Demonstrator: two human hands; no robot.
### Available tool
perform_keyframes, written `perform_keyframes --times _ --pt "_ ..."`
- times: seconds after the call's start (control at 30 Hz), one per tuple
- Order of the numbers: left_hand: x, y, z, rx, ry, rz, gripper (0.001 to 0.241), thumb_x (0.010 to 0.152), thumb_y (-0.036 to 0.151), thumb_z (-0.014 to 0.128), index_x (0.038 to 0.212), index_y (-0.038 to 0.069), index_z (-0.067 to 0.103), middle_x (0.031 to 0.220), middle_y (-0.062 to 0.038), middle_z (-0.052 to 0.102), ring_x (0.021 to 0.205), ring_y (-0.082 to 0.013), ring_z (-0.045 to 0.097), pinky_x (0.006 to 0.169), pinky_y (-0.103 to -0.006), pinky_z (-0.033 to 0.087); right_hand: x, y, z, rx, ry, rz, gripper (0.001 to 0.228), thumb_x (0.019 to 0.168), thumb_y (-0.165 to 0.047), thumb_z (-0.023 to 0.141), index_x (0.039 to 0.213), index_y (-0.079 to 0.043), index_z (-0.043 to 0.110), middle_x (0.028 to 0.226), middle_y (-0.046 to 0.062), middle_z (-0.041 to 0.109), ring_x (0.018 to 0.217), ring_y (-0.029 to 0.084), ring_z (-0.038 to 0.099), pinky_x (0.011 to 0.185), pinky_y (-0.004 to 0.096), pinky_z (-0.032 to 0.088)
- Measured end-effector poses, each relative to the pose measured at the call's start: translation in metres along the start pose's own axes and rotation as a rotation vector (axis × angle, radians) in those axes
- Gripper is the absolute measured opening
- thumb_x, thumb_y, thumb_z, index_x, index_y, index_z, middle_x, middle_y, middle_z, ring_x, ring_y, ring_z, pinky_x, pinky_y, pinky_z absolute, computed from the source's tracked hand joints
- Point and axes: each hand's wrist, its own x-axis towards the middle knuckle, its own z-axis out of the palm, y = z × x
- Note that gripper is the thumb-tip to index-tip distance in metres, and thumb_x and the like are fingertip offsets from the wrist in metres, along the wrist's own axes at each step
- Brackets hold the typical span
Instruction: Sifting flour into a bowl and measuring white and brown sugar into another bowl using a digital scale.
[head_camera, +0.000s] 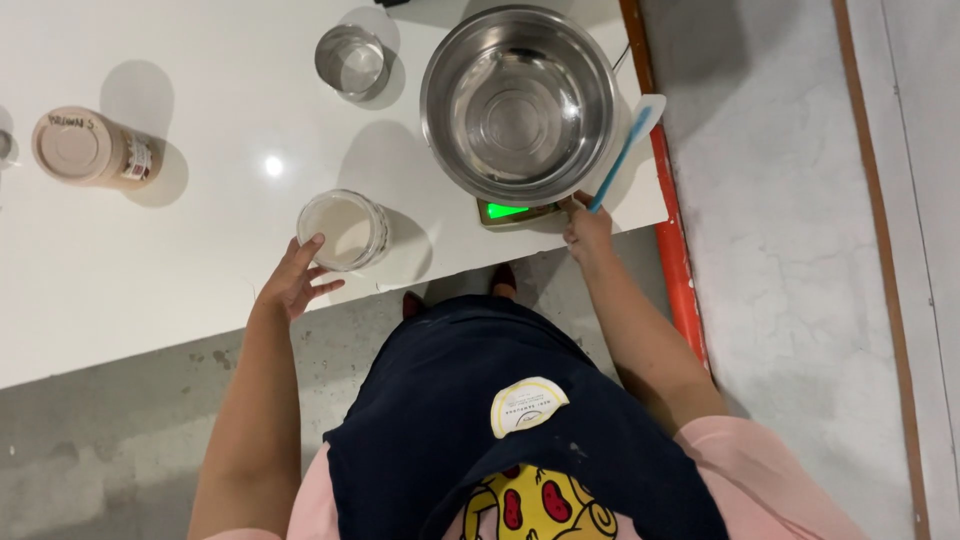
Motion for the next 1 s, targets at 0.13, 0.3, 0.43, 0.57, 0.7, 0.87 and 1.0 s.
perform_keyframes --times 0.13,0.3,0.43,0.57,0.7,0.87,1.0 --pt "-0.003 0.001 0.004 0.002 -0.002 0.024 0.122 0.067 0.067 0.074 0.163 0.019 0.015 0.160 -0.020 0.031 0.139 -0.0392 0.046 0.105 -0.0521 0.053 0.014 -0.003 -0.010 0.043 -0.072 0.066 0.039 0.093 -0.002 0.070 0.130 0.003 0.059 0.077 0.004 0.055 0.047 0.010 0.034 0.040 0.027 0.027" --pt "-0.002 0.000 0.003 -0.015 -0.005 0.021 0.123 0.066 0.066 0.074 0.163 0.021 0.013 0.159 -0.020 0.029 0.140 -0.0390 0.043 0.106 -0.0530 0.052 0.006 -0.002 -0.010 0.005 -0.096 0.041 0.041 0.093 -0.006 0.070 0.131 0.003 0.057 0.077 0.004 0.059 0.048 0.009 0.035 0.040 0.027 0.026" --pt "0.001 -0.001 0.001 -0.004 -0.024 0.050 0.122 0.068 0.065 0.075 0.163 0.018 0.014 0.160 -0.022 0.029 0.141 -0.0410 0.043 0.106 -0.0529 0.052 0.007 -0.002 -0.008 -0.005 -0.052 0.062 0.045 0.091 -0.006 0.075 0.132 0.000 0.057 0.074 0.002 0.049 0.049 0.010 0.035 0.041 0.028 0.027" --pt "-0.001 0.001 0.000 -0.008 -0.033 0.040 0.122 0.067 0.064 0.075 0.162 0.018 0.013 0.160 -0.021 0.028 0.140 -0.0408 0.042 0.106 -0.0532 0.052 0.006 -0.004 -0.006 -0.015 -0.029 0.077 0.044 0.092 -0.006 0.073 0.132 0.000 0.057 0.074 0.002 0.050 0.048 0.011 0.035 0.041 0.028 0.027" --pt "-0.001 -0.001 -0.001 -0.011 -0.047 0.042 0.121 0.068 0.064 0.075 0.162 0.017 0.014 0.159 -0.022 0.030 0.140 -0.0409 0.043 0.107 -0.0524 0.052 0.025 0.010 -0.015 0.067 -0.070 0.089 0.044 0.090 0.000 0.069 0.133 -0.001 0.058 0.073 0.002 0.050 0.049 0.010 0.033 0.041 0.028 0.026" --pt "0.003 -0.003 -0.003 -0.013 -0.026 0.038 0.118 0.071 0.063 0.074 0.162 0.016 0.015 0.158 -0.021 0.032 0.138 -0.0398 0.045 0.106 -0.0519 0.053 -0.015 -0.006 -0.018 0.188 -0.111 0.011 0.033 0.095 -0.009 0.070 0.126 -0.006 0.061 0.069 -0.001 0.045 0.049 0.008 0.035 0.042 0.025 0.029" --pt "0.006 -0.006 -0.005 -0.016 -0.034 0.041 0.118 0.072 0.064 0.073 0.162 0.015 0.015 0.158 -0.021 0.032 0.138 -0.0394 0.045 0.105 -0.0521 0.053 -0.054 -0.018 -0.026 0.221 -0.090 -0.087 0.026 0.098 -0.015 0.067 0.121 -0.004 0.066 0.066 -0.003 0.044 0.049 0.007 0.035 0.042 0.024 0.028"
